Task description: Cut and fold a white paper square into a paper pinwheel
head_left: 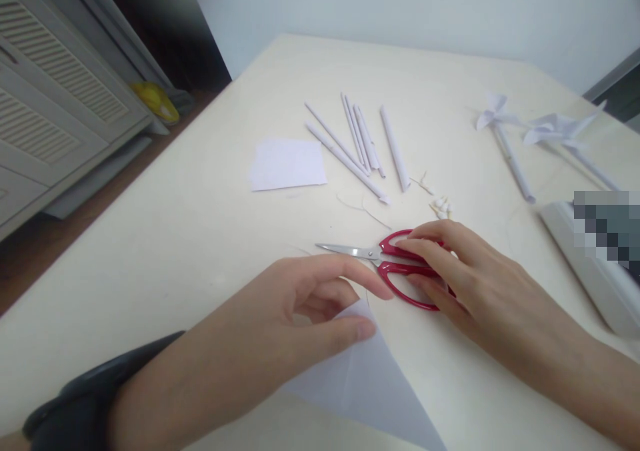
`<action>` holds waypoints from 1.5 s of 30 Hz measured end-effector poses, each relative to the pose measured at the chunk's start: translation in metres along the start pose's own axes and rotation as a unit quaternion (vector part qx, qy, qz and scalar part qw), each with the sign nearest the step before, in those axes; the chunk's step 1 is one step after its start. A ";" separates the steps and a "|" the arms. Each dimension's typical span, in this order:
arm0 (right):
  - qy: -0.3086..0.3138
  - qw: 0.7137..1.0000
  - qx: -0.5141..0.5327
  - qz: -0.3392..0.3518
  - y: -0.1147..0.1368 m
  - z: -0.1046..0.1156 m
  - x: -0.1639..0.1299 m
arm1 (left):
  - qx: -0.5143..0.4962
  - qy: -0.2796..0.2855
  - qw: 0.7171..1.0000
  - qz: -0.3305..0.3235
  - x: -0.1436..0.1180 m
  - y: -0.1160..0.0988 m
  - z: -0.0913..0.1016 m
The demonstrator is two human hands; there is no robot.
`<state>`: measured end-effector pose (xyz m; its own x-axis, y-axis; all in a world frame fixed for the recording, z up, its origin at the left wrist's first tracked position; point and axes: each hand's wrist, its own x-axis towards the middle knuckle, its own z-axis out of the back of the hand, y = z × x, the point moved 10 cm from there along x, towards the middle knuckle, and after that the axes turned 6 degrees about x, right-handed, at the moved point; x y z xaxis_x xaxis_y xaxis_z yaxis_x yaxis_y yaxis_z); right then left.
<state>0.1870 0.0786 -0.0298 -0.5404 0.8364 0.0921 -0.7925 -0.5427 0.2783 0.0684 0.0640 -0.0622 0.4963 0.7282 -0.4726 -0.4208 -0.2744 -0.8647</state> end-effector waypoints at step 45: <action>-0.007 0.972 0.212 0.100 0.034 0.029 -0.008 | -0.096 0.124 0.987 -0.019 0.001 -0.001 -0.026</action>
<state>0.1724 0.0553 0.0066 -0.6649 0.7202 0.1978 -0.4830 -0.6166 0.6217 0.0889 0.0486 -0.0656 0.6897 0.5703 -0.4461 -0.2590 -0.3809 -0.8876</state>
